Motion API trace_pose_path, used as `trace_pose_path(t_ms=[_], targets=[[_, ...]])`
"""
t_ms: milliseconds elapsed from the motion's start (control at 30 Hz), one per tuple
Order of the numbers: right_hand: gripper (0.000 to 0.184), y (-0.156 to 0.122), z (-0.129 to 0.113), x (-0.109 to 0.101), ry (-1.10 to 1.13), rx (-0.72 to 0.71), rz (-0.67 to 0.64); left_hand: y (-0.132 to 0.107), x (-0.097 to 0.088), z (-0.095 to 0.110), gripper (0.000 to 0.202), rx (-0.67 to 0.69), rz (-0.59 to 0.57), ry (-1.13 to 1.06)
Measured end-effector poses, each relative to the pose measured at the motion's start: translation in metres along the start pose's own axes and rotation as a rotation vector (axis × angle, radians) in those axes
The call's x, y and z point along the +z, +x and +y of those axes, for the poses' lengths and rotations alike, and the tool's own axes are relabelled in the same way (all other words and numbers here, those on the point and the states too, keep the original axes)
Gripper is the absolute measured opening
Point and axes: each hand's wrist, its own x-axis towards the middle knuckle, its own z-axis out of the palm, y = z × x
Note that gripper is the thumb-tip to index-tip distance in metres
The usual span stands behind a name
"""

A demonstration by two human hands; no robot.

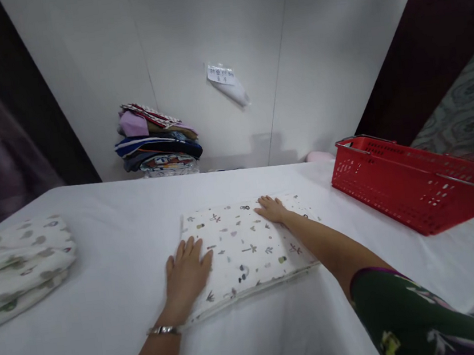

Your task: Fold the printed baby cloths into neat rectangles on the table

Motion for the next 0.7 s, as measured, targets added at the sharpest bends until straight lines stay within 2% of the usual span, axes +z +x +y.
trace_pose_path(t_ms=[100, 200, 300, 367, 500, 700], targets=[[0.056, -0.005, 0.020, -0.011, 0.030, 0.079, 0.118, 0.000, 0.002, -0.002, 0.053, 0.017, 0.018, 0.004], [0.049, -0.017, 0.056, -0.023, 0.045, 0.332, 0.246, 0.000, 0.001, -0.001, 0.053, 0.010, 0.011, 0.017], [0.048, -0.025, 0.090, -0.032, 0.085, 0.514, 0.225, 0.000, -0.001, 0.000, 0.054, 0.002, -0.001, 0.021], [0.044, -0.023, 0.104, -0.035, 0.119, 0.586, 0.189, 0.000, -0.001, 0.000, 0.054, 0.000, -0.004, 0.021], [0.037, -0.009, 0.112, -0.036, 0.195, 0.673, 0.141, 0.001, -0.001, 0.000, 0.053, -0.003, 0.000, 0.025], [0.044, 0.002, 0.117, -0.040, 0.314, 0.761, 0.116, 0.001, -0.003, 0.001, 0.053, -0.013, -0.024, 0.021]])
